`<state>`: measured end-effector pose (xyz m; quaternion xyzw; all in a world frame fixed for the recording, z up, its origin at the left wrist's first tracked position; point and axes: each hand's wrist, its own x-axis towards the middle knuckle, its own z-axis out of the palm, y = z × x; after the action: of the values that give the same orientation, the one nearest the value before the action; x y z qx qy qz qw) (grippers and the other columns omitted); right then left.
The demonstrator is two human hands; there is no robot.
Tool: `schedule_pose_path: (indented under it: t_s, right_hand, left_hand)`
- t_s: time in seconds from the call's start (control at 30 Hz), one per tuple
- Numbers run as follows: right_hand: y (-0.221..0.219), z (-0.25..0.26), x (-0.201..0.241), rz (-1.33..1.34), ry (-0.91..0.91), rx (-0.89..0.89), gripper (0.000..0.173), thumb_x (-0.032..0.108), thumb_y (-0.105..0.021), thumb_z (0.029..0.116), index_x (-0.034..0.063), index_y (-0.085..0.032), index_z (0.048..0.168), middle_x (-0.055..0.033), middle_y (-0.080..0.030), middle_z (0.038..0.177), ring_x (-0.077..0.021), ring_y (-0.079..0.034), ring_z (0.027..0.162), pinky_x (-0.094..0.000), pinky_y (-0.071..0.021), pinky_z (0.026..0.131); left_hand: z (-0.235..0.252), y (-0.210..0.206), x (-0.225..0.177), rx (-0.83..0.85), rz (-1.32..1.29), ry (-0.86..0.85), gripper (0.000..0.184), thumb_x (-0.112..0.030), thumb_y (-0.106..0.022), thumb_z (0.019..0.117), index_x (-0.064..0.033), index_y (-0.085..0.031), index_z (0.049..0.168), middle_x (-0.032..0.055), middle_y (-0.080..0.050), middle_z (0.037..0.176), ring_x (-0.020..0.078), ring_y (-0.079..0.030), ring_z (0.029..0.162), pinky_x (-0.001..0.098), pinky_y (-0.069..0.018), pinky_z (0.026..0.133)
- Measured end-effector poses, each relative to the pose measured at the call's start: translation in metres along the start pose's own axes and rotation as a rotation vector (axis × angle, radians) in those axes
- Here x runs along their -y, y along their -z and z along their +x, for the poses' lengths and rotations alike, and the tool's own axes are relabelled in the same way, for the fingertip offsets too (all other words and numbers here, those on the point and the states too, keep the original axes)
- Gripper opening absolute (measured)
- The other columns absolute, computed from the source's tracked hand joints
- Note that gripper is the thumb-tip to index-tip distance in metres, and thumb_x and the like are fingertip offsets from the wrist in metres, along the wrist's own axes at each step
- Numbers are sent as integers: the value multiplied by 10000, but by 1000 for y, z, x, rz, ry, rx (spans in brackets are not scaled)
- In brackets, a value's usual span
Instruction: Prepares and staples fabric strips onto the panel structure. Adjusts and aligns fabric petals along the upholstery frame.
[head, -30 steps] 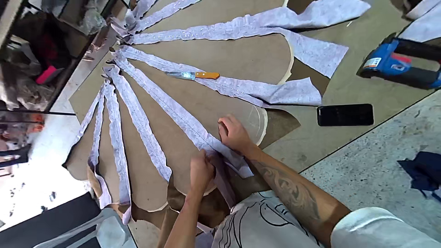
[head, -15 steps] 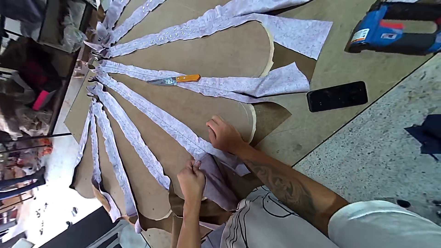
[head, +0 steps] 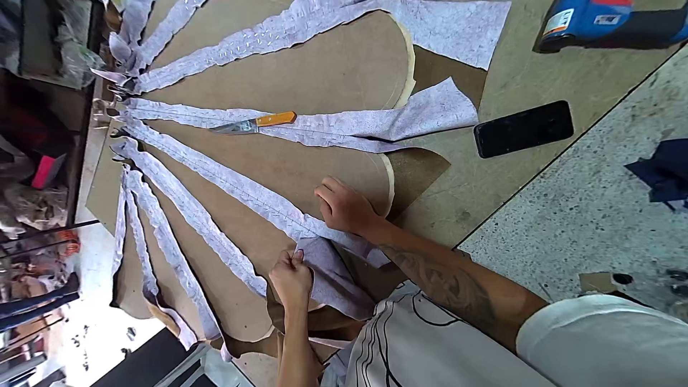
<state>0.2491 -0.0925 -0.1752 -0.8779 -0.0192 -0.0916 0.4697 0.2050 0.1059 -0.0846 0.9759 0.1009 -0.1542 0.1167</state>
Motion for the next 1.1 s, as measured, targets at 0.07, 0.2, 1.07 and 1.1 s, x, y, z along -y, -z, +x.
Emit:
schedule_pose_path:
  t_s: [0.07, 0.2, 1.07, 1.1]
  right_hand:
    - [-1, -1, 0, 4, 2, -6, 186, 108, -570, 924, 73, -708, 1044, -66, -612, 994, -212, -624, 979, -335, -562, 826]
    - [0, -1, 2, 21, -4, -14, 182, 118, -569, 922, 74, -708, 1030, -64, -617, 995, -205, -626, 970, -338, -563, 805]
    - [-1, 0, 3, 35, 8, -22, 158, 131, -575, 912, 76, -706, 980, -67, -613, 973, -218, -622, 975, -353, -558, 832]
    - [-1, 0, 3, 32, 10, -19, 159, 137, -573, 912, 78, -705, 978, -66, -613, 975, -216, -621, 978, -351, -556, 830]
  left_hand:
    - [-1, 0, 1, -6, -20, -2, 215, -187, -654, 992, -88, -657, 802, 45, -603, 625, 226, -608, 594, 502, -506, 587]
    - [-14, 7, -9, -33, -2, -129, 197, -195, -643, 969, -112, -647, 791, 6, -571, 580, 182, -586, 542, 455, -491, 534]
    - [-23, -2, -36, -19, -104, -6, 198, -179, -649, 991, -105, -671, 808, 11, -607, 628, 171, -601, 575, 442, -515, 564]
    - [-25, -5, -41, 9, -120, 11, 196, -200, -639, 1006, -97, -697, 849, 24, -642, 666, 184, -633, 611, 460, -544, 595]
